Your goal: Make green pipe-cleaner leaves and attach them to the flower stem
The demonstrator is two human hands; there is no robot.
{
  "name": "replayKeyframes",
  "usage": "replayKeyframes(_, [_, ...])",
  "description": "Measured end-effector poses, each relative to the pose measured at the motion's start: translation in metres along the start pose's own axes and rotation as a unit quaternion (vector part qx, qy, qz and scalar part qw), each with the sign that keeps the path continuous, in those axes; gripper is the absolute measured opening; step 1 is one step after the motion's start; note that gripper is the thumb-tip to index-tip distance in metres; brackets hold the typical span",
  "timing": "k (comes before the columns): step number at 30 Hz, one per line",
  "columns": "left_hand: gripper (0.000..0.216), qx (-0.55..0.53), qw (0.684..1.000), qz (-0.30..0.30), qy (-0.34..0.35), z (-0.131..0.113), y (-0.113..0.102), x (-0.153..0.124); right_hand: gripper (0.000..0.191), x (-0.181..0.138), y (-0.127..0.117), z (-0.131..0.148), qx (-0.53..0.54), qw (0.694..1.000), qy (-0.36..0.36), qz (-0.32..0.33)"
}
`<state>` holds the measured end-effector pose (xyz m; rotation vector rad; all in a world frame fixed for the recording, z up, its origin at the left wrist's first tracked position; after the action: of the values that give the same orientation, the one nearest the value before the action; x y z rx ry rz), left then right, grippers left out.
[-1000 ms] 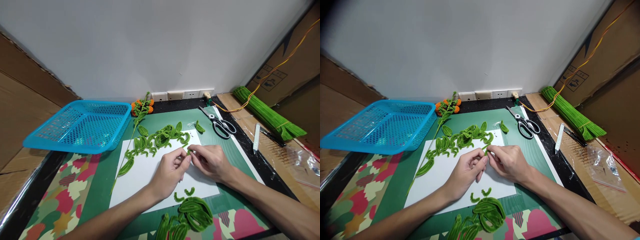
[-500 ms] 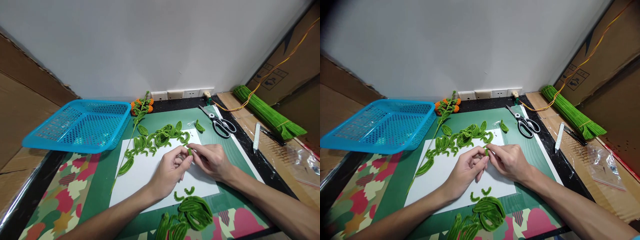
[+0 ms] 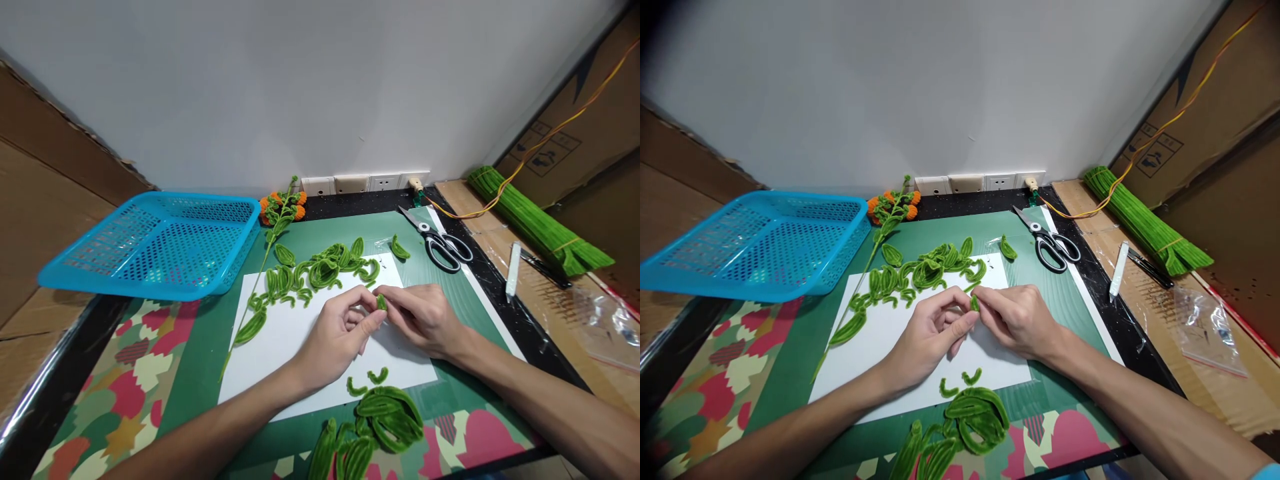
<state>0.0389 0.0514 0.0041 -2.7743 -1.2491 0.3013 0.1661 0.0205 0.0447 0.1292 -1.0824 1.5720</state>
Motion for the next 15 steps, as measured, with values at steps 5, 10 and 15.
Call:
replayKeyframes(5, [0.027,0.022,1.000,-0.004,0.001,-0.0010,-0.0011,-0.0012,0.018,-0.0013,0.0014,0.0019,0.043,0.999,-0.005,0.006])
replayKeyframes(10, [0.027,0.040,0.999,-0.016,0.001,-0.0006,-0.0033,-0.0033,0.020,-0.0031,0.0042,0.0019,0.069,0.997,0.010,0.017])
replayKeyframes(15, [0.030,0.021,1.000,0.002,-0.002,-0.0018,0.0010,-0.0030,0.019,-0.0033,0.0010,-0.0030,0.055,0.998,0.029,-0.001])
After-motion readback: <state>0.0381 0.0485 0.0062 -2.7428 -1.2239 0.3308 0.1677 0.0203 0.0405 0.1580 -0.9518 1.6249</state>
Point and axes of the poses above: each hand's wrist, its own x-axis towards the middle knuckle, its own y-axis out of the palm, z = x × y, the point moved 8 cm from there along x, towards the middle knuckle, and after that the axes turned 13 degrees about x, right-handed, at the moved point
